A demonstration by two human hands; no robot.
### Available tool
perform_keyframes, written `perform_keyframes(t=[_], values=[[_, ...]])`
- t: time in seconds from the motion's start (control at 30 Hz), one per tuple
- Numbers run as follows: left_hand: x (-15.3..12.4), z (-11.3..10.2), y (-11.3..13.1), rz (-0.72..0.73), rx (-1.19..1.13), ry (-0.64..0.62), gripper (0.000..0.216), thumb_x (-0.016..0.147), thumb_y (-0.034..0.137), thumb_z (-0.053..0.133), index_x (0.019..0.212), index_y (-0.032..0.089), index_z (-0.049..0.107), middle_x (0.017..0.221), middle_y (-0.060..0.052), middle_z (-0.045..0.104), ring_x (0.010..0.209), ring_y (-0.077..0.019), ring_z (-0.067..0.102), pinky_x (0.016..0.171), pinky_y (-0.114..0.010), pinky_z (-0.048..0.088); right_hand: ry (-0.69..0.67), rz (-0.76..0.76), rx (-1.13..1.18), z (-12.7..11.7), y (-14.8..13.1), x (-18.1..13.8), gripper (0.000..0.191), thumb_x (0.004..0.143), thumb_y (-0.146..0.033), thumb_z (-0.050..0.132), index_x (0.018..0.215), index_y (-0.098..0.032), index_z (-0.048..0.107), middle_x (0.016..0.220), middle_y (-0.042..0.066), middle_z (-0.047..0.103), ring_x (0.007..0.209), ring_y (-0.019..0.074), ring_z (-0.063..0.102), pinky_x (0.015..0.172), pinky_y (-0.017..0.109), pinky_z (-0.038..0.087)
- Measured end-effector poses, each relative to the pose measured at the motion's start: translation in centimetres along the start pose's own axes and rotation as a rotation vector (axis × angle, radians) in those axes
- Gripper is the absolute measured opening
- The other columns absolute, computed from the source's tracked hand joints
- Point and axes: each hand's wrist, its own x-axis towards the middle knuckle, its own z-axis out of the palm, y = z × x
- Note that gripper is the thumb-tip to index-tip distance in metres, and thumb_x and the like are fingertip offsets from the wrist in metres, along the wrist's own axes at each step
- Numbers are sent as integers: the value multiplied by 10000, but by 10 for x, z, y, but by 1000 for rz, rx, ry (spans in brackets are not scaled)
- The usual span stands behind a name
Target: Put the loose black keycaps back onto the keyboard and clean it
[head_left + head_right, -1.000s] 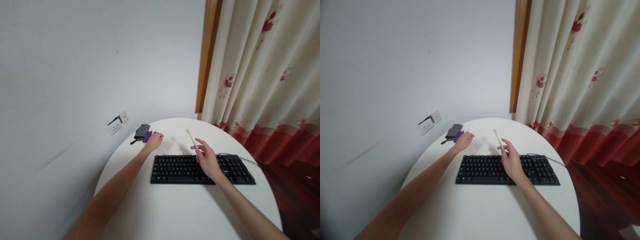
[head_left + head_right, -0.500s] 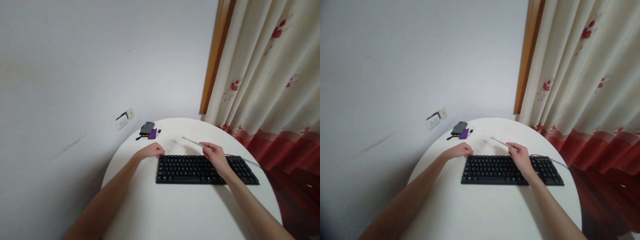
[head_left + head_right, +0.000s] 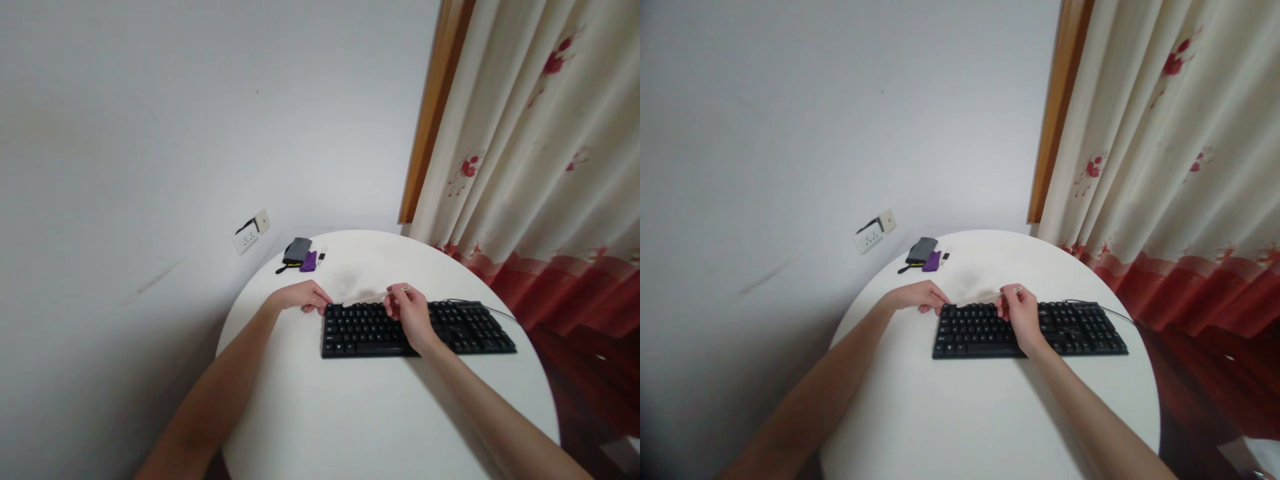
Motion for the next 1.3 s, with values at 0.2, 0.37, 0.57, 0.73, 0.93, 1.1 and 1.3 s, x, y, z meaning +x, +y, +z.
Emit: perform_keyframes(t=[0.2, 0.37, 0.57, 0.73, 0.93, 1.1, 1.3], values=[[7, 4, -5, -20, -43, 48, 312, 688, 309, 704, 917, 115, 787, 723, -70, 713, 445, -53, 368, 421, -204, 218, -70, 48, -3, 38, 11, -2, 199, 767, -363, 621, 806, -174, 571, 575, -9, 640, 421, 96, 517, 376, 189, 348], [5, 3, -5, -31, -31, 50, 300, 683, 329, 717, 894, 131, 792, 664, -37, 679, 447, -57, 393, 425, -198, 252, -93, 76, -32, 46, 21, -2, 201, 770, -366, 605, 789, -173, 555, 580, 4, 652, 420, 105, 542, 372, 193, 366], [9, 0, -9, -51, -33, 36, 301, 663, 332, 736, 892, 147, 796, 702, -43, 700, 450, -63, 425, 427, -197, 288, -75, 105, -66, 40, 26, -2, 206, 776, -369, 616, 779, -176, 546, 599, 14, 671, 429, 117, 577, 387, 203, 414], [7, 0, -8, -47, -25, 33, 276, 685, 355, 730, 857, 147, 793, 724, -54, 716, 456, -64, 430, 425, -196, 280, -37, 121, -107, 31, 22, -1, 179, 793, -344, 594, 764, -173, 548, 612, 27, 682, 435, 125, 599, 396, 208, 437], [4, 0, -3, -58, 4, 29, 265, 702, 333, 697, 870, 152, 793, 766, -68, 731, 463, -66, 460, 429, -188, 280, 4, 133, -121, 18, 15, 1, 161, 781, -317, 610, 744, -173, 551, 595, 34, 681, 428, 134, 604, 392, 210, 436], [6, -2, -6, -64, 21, 35, 275, 709, 362, 696, 852, 148, 791, 771, -73, 732, 470, -68, 477, 429, -182, 277, -48, 126, -25, 24, 13, 3, 150, 796, -312, 617, 787, -170, 569, 645, 40, 710, 465, 135, 634, 419, 207, 465], [9, -3, -7, -79, 37, 38, 337, 690, 335, 678, 947, 147, 788, 768, -71, 731, 472, -73, 487, 427, -175, 272, -99, 199, -1, 39, 16, 3, 136, 817, -257, 639, 770, -167, 549, 611, 49, 702, 510, 164, 687, 459, 218, 531]])
